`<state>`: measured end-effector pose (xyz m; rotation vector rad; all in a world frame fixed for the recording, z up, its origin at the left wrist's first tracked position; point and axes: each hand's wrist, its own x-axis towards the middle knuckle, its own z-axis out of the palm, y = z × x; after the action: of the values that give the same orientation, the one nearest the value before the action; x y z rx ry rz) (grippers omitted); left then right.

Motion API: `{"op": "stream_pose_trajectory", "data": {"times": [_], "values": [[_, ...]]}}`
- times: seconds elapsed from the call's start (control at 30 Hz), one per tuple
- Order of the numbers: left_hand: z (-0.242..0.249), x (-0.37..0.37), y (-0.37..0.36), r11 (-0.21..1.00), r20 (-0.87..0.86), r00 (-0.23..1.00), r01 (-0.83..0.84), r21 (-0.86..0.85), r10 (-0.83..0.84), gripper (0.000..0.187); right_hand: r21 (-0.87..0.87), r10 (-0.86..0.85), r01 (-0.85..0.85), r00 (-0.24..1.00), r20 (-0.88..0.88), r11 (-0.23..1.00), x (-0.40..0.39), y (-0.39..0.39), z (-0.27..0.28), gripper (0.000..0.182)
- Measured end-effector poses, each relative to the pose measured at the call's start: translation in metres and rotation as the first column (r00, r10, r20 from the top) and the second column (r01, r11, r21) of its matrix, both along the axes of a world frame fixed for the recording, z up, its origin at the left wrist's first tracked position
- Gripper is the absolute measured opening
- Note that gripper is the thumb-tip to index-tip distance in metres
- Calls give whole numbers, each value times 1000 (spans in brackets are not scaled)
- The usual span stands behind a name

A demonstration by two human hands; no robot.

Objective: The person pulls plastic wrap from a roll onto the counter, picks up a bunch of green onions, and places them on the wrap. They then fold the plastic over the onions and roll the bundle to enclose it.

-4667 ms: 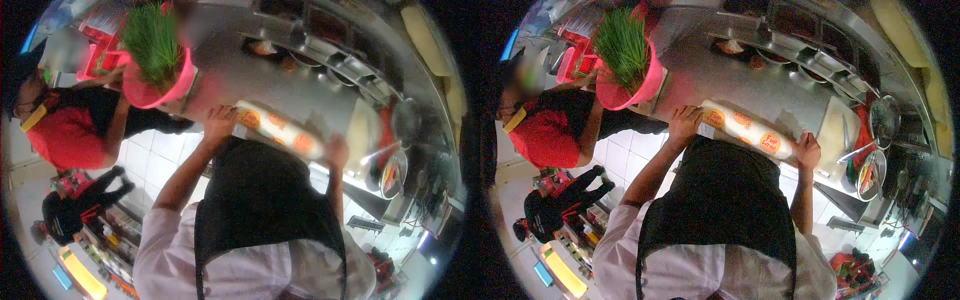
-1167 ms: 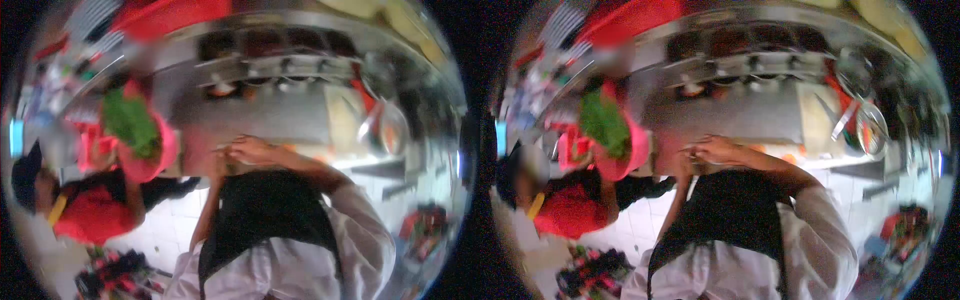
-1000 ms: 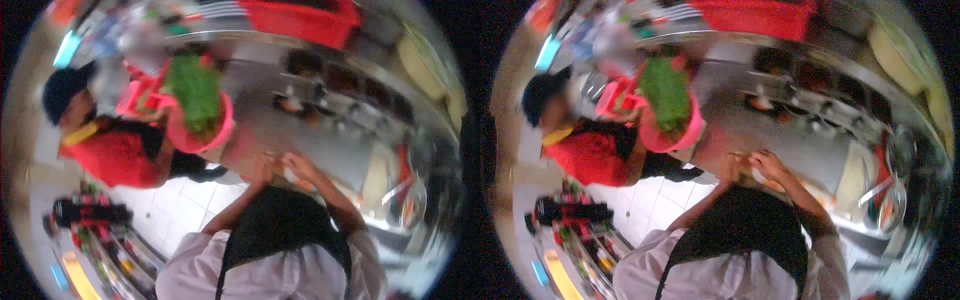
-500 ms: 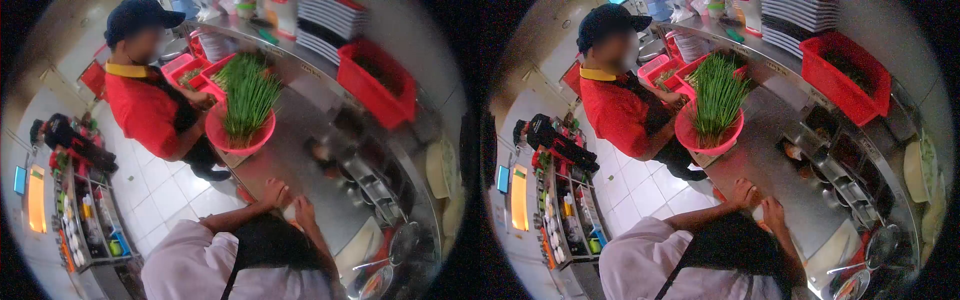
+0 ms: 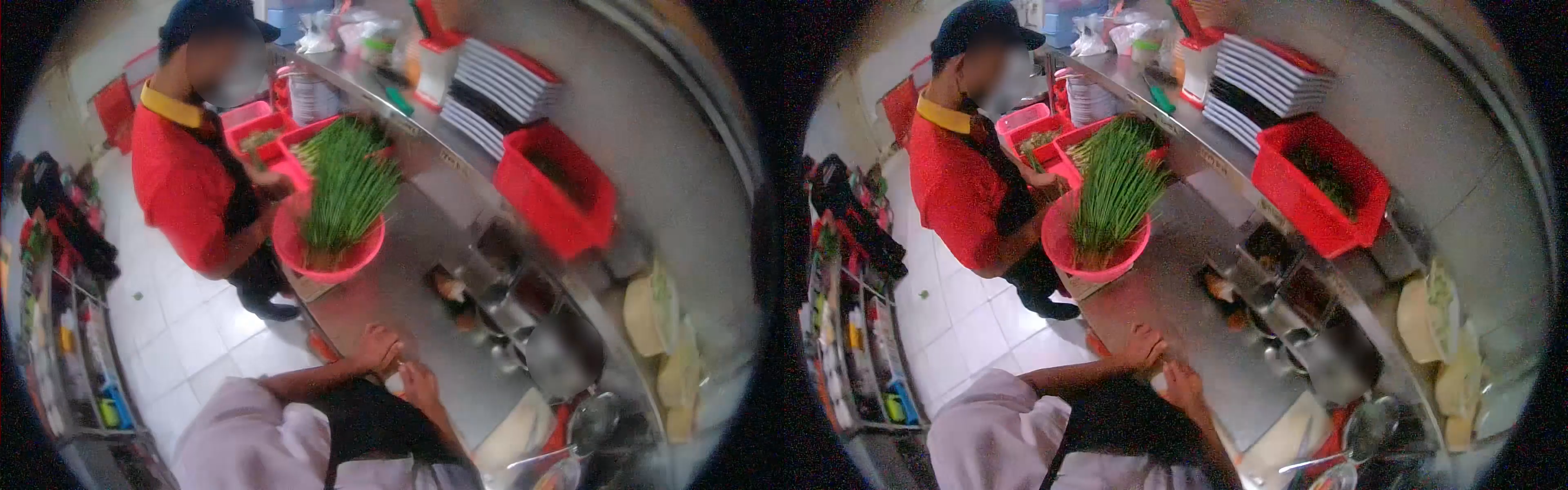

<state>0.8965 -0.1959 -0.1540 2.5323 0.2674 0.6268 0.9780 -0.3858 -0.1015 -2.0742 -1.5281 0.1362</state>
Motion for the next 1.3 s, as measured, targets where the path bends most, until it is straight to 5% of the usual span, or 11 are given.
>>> {"op": "stream_pose_trajectory", "data": {"times": [0.13, 0.3, 0.43, 0.53, 0.7, 0.83, 0.9, 1.03, 1.13, 1.2, 1.3], "values": [[14, -4, -1, 997, -115, 991, 72, 8, -71, 33, -48, -130, 125, 981, -147, 991, -6, 8, -20, 22], [9, 4, 6, 979, 193, 964, 162, 126, -184, 36, 15, -157, 160, 981, -118, 987, -5, 11, -8, 23], [3, 7, 9, 983, -29, 983, 181, -14, -182, 40, 52, -25, 30, 995, -94, 998, 6, 4, -1, 21], [13, 5, 5, 986, -15, 986, 162, -45, -163, 41, 142, -2, 3, 1000, -7, 990, 17, -14, -28, 20], [21, 2, 7, 986, -38, 987, 152, -73, -155, 37, 69, -232, 245, 961, -153, 967, 6, -19, -25, 21], [-5, 5, 16, 990, 121, 985, 113, 83, -122, 35, 97, -203, 222, 963, -177, 970, 2, -5, -13, 24], [-10, 2, 25, 989, -77, 986, 144, -9, -145, 33, -21, -101, 100, 988, -120, 995, 4, -5, -1, 25], [-23, -2, 34, 987, 77, 989, 132, -93, -125, 34, -35, -12, 10, 998, -58, 999, 13, -15, -1, 26], [-33, 1, 36, 996, 40, 995, 90, 11, -91, 38, 49, -83, 87, 994, -76, 995, 13, -19, -29, 26], [-2, -3, 34, 994, 16, 999, 39, -103, -37, 45, 20, -200, 202, 977, -76, 979, 7, -13, -29, 24], [-20, -1, 41, 986, -14, 997, 78, -144, -81, 50, -30, -215, 213, 961, -174, 976, 6, -8, -9, 24]]}}
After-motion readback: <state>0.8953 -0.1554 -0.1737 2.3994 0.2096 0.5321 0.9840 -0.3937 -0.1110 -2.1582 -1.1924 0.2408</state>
